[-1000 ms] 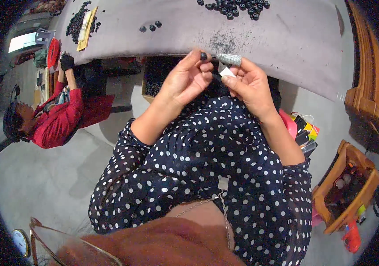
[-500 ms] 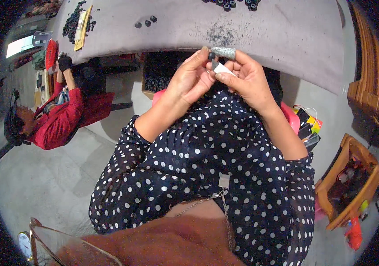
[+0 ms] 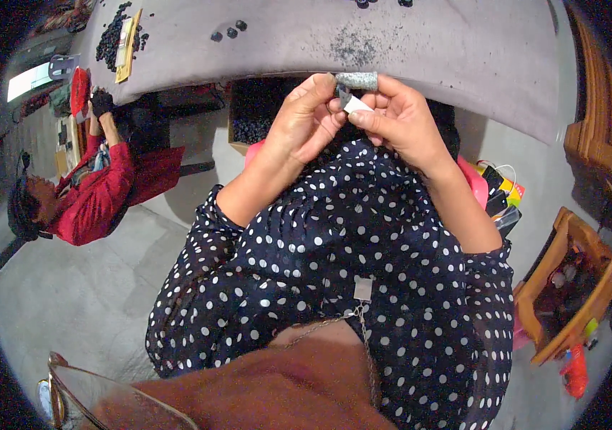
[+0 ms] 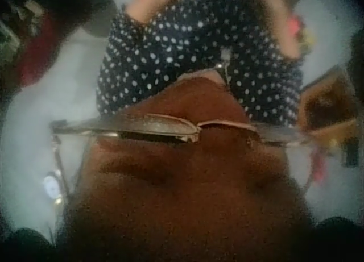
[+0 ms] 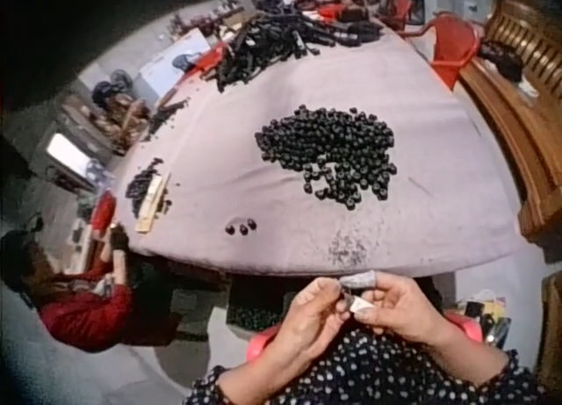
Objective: The person sorts small black industrial parts by hand at a workstation.
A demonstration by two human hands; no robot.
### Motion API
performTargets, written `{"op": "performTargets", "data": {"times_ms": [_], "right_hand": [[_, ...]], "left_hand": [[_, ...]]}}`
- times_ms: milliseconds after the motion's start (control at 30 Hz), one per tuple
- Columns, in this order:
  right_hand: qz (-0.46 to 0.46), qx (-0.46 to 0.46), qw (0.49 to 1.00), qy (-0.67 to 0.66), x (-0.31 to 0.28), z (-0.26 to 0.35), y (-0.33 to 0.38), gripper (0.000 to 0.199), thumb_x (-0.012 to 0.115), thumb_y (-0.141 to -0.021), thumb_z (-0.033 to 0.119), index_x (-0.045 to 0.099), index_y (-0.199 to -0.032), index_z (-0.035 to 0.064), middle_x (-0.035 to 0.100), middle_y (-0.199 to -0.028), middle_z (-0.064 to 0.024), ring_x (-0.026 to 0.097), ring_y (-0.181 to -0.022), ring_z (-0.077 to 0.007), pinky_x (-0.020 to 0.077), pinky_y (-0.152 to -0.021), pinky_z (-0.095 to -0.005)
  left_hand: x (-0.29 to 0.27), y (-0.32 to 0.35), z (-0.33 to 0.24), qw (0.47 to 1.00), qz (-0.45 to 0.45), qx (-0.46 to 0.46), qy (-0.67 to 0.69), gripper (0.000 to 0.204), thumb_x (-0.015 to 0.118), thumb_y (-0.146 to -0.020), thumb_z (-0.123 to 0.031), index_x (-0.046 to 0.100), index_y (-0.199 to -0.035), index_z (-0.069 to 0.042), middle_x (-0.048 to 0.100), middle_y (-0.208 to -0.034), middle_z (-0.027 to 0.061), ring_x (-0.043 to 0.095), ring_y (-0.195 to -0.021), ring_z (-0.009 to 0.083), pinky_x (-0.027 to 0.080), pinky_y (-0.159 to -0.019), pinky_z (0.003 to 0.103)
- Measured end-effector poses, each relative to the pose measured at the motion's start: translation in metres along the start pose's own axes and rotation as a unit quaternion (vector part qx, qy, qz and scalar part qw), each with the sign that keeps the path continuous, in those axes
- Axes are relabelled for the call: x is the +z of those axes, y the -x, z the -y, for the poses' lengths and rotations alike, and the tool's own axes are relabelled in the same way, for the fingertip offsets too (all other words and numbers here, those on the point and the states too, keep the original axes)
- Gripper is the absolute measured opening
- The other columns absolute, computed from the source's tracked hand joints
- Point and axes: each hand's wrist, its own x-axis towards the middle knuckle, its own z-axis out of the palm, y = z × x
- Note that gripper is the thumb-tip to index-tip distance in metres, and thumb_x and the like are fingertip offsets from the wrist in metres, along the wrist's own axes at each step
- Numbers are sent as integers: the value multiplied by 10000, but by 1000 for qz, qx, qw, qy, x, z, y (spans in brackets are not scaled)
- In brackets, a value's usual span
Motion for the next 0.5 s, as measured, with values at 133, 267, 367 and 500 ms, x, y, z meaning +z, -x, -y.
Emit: {"op": "performTargets", "data": {"times_ms": [133,267,367,500], "right_hand": [[7,-5,1000,4,-5,-7,-1,375,654,-834,123,532,-1175,29,589,-810,24,470,-581,2,366,-471,-134],[-1,8,1000,-7,-5,-7,0,350,649,-832,111,546,-1155,26,590,-783,26,448,-528,2,344,-439,-130],[-6,29,999,-32,-4,-8,-1,324,646,-830,100,560,-1132,19,588,-760,24,438,-505,2,328,-419,-127],[-16,50,996,-69,-10,-15,-4,290,639,-830,86,574,-1102,7,587,-747,16,436,-500,2,320,-409,-128]], "left_hand": [[3,1,0,1000,-15,-11,2,110,607,-886,-200,564,-876,-100,567,-751,-20,542,-647,72,487,-600,215],[-1,1,2,1000,-3,-18,6,112,605,-887,-204,562,-877,-101,563,-749,-22,532,-637,69,484,-599,213],[-4,1,4,999,-5,-23,26,111,620,-875,-164,563,-803,-102,575,-714,8,541,-631,104,469,-593,248],[-4,0,7,998,-33,-40,31,138,618,-880,-191,545,-802,-103,560,-719,4,528,-634,95,460,-589,246]]}}
